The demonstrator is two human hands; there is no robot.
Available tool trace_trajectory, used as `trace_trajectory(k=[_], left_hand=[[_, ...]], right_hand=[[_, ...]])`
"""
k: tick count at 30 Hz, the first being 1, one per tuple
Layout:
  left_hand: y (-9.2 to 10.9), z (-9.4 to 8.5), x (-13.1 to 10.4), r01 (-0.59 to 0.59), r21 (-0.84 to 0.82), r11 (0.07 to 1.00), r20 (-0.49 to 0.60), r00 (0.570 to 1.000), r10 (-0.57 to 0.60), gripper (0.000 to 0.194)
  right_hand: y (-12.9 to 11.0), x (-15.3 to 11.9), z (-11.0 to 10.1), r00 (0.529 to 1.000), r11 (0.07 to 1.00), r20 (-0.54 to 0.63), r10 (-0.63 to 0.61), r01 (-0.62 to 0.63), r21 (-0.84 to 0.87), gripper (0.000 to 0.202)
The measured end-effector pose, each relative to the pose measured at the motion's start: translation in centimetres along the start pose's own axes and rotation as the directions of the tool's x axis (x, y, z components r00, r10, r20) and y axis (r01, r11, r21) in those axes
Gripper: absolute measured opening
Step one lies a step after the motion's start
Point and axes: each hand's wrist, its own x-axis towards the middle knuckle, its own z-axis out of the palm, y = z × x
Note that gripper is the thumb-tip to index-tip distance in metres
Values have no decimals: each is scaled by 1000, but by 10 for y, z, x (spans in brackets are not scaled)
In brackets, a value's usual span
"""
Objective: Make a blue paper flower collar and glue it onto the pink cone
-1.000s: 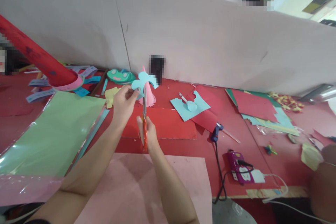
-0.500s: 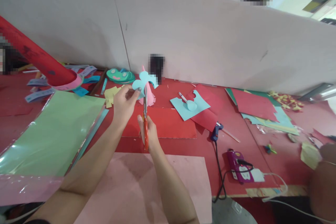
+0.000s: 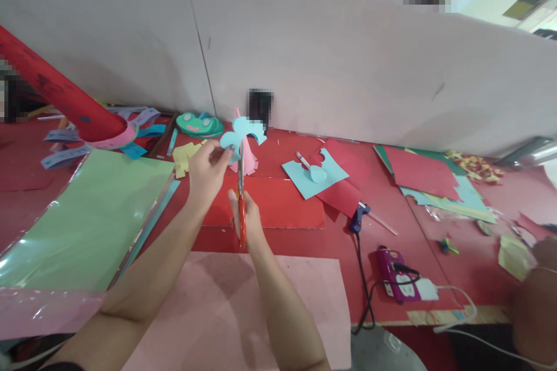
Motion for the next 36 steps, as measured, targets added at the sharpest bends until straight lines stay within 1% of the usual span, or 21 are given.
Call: trace_trajectory(k=[4, 9, 14, 22, 28, 36], left_hand=[[-4, 3, 0, -36, -39, 999, -40, 999, 35, 14], [-5, 4, 0, -65, -50, 997, -48, 997, 62, 16], [-3, 3, 0, -72, -31, 997, -58, 996, 70, 15], [-4, 3, 0, -54, -58, 997, -45, 998, 51, 11], [-1, 3, 0, -61, -26, 998, -77, 995, 59, 13], [-2, 2, 0, -70, -14, 997, -75, 995, 69, 15]], right_hand=[[-1, 0, 0, 1000, 1000, 5, 11, -11, -2, 49], [-2, -1, -1, 1000, 1000, 10, 9, -9, -10, 49], [-4, -2, -1, 1000, 1000, 20, 7, -7, -16, 49], [-4, -2, -1, 1000, 1000, 21, 18, -18, -20, 48], [-4, -2, 0, 1000, 1000, 13, 24, -24, -6, 47], [-6, -4, 0, 1000, 1000, 26, 16, -15, -25, 48]])
